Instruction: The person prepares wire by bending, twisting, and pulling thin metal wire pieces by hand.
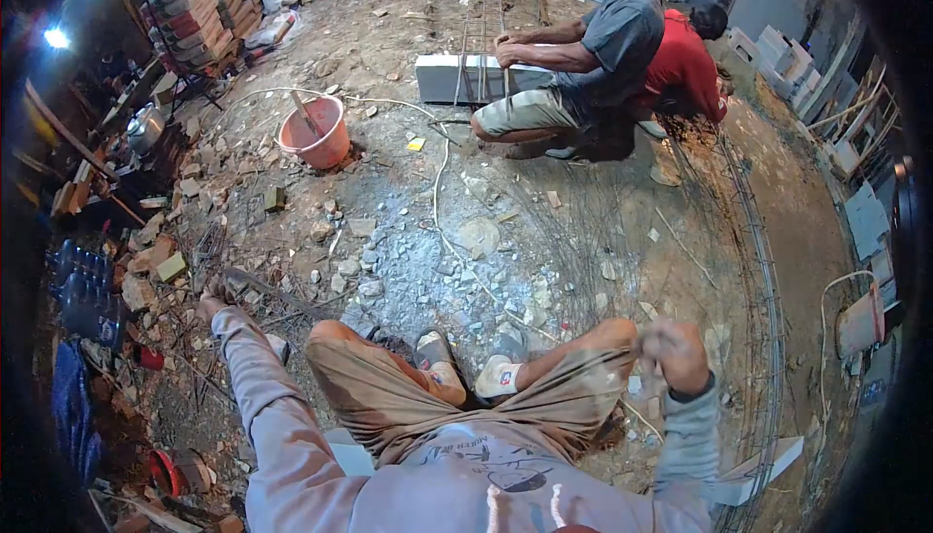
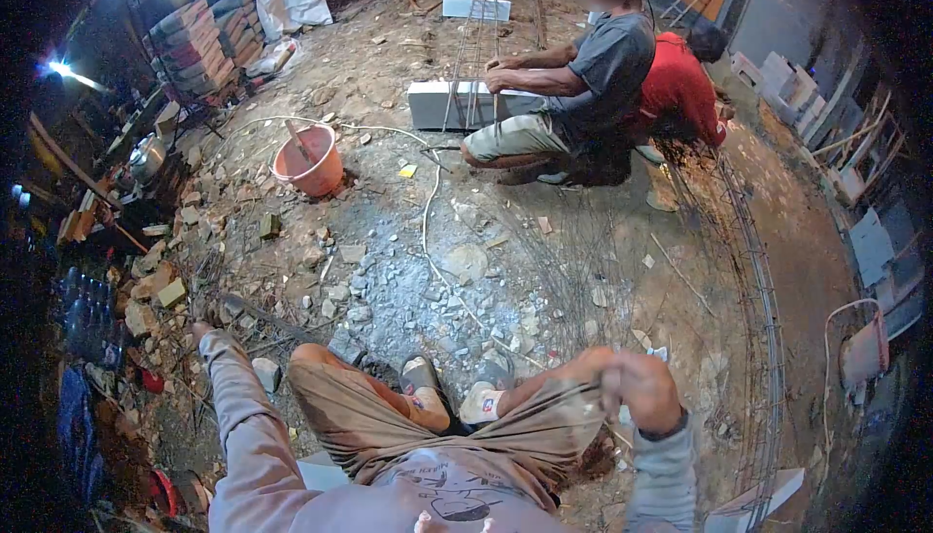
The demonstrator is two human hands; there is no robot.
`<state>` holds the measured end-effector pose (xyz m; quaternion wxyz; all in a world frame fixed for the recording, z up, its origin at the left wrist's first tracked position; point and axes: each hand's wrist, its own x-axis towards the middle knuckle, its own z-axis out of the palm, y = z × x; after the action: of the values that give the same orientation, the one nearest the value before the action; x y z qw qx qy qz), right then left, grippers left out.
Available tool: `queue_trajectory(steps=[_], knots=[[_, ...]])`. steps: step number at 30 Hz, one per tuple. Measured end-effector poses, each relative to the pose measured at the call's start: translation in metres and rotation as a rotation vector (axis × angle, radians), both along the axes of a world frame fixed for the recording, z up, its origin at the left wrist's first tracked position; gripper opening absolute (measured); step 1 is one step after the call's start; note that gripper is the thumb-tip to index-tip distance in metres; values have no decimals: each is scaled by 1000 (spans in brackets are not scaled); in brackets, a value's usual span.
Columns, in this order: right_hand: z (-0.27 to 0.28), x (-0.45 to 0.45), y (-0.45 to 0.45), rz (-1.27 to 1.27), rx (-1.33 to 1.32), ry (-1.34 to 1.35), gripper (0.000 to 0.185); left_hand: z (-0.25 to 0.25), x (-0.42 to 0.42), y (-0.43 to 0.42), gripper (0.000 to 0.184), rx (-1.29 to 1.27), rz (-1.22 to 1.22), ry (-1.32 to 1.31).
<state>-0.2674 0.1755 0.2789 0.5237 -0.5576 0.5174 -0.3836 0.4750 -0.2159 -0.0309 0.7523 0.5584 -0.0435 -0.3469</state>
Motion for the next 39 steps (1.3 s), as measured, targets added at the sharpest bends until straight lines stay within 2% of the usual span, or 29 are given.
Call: queue_trajectory(steps=[2, 3, 5, 7, 9, 10, 11, 12, 14, 15, 16, 17, 19, 20, 22, 23, 24, 25, 26, 27, 29, 30, 31, 32, 33, 35, 37, 39], knots=[[-33, 1, -24, -446, 18, 608, 20, 14, -12, 3, 24, 57, 39, -2], [-65, -7, -28, -445, 19, 607, 20, 17, -13, 7, 24, 81, 63, -15], [-132, -21, -16, 31, -244, 1009, 23, 29, -15, 11, 24, 160, 113, -54], [-135, 8, 5, 389, 394, 1077, 25, 43, -16, 16, 25, 315, 188, -126], [-144, 15, 27, 659, 358, 834, 21, 55, -12, 20, 25, 454, 257, -186], [-129, 20, 25, 757, 409, 679, 22, 54, -5, 20, 26, 467, 275, -186], [-109, 26, 25, 849, 460, 517, 22, 51, -1, 19, 27, 398, 267, -161], [-91, 31, 22, 849, 458, 514, 22, 44, 8, 16, 28, 330, 259, -134], [-52, 34, 14, 987, 453, 181, 23, 28, 24, 7, 33, 62, 211, -25], [-34, 32, 11, 982, 455, 179, 23, 27, 24, 5, 38, 166, 256, -66], [-15, 27, 7, 928, 383, 136, 23, 23, 22, 2, 38, 167, 253, -63], [2, 22, 2, 875, 310, 97, 23, 19, 20, -1, 41, 316, 403, -138], [29, 4, -4, 624, -228, 40, 23, 11, 15, 4, 45, 469, 556, -214], [18, -8, 3, 332, -271, -10, 20, 6, 12, 12, 46, 495, 398, -364], [8, -11, 0, -202, -171, 131, 16, 16, -14, 25, 48, 513, 234, -522], [9, -6, -10, -438, -25, 322, 15, 47, -51, 40, 38, 449, 191, -327], [-20, -15, -12, -442, -25, 315, 15, 68, -72, 48, 33, 385, 147, -132], [-73, -32, -14, -527, -3, 360, 14, 66, -66, 48, 33, 384, 146, -140], [-109, -40, -12, -610, 22, 406, 14, 59, -58, 51, 32, 271, 29, -10], [-119, -38, -6, -610, 29, 401, 14, 62, -59, 56, 33, 161, -86, 121], [-136, -34, 8, -166, 370, 619, 19, 69, -64, 61, 33, 145, -69, 110], [-147, -35, 17, -170, 393, 601, 19, 81, -69, 67, 35, 125, -54, 104], [-159, -39, 28, 42, 437, 638, 21, 97, -68, 82, 35, 68, -260, 212], [-168, -41, 43, 255, 480, 660, 22, 93, -60, 91, 35, 103, -277, 193], [-169, -42, 57, 321, 556, 576, 31, 90, -47, 97, 37, 76, -303, 273], [-156, -42, 78, 375, 666, 483, 33, 94, -46, 106, 38, 67, -355, 339], [-132, -46, 89, 467, 726, 367, 33, 111, -71, 122, 46, 200, -123, 193], [-107, -52, 96, 396, 669, 219, 30, 120, -104, 133, 49, 306, 55, -66]])
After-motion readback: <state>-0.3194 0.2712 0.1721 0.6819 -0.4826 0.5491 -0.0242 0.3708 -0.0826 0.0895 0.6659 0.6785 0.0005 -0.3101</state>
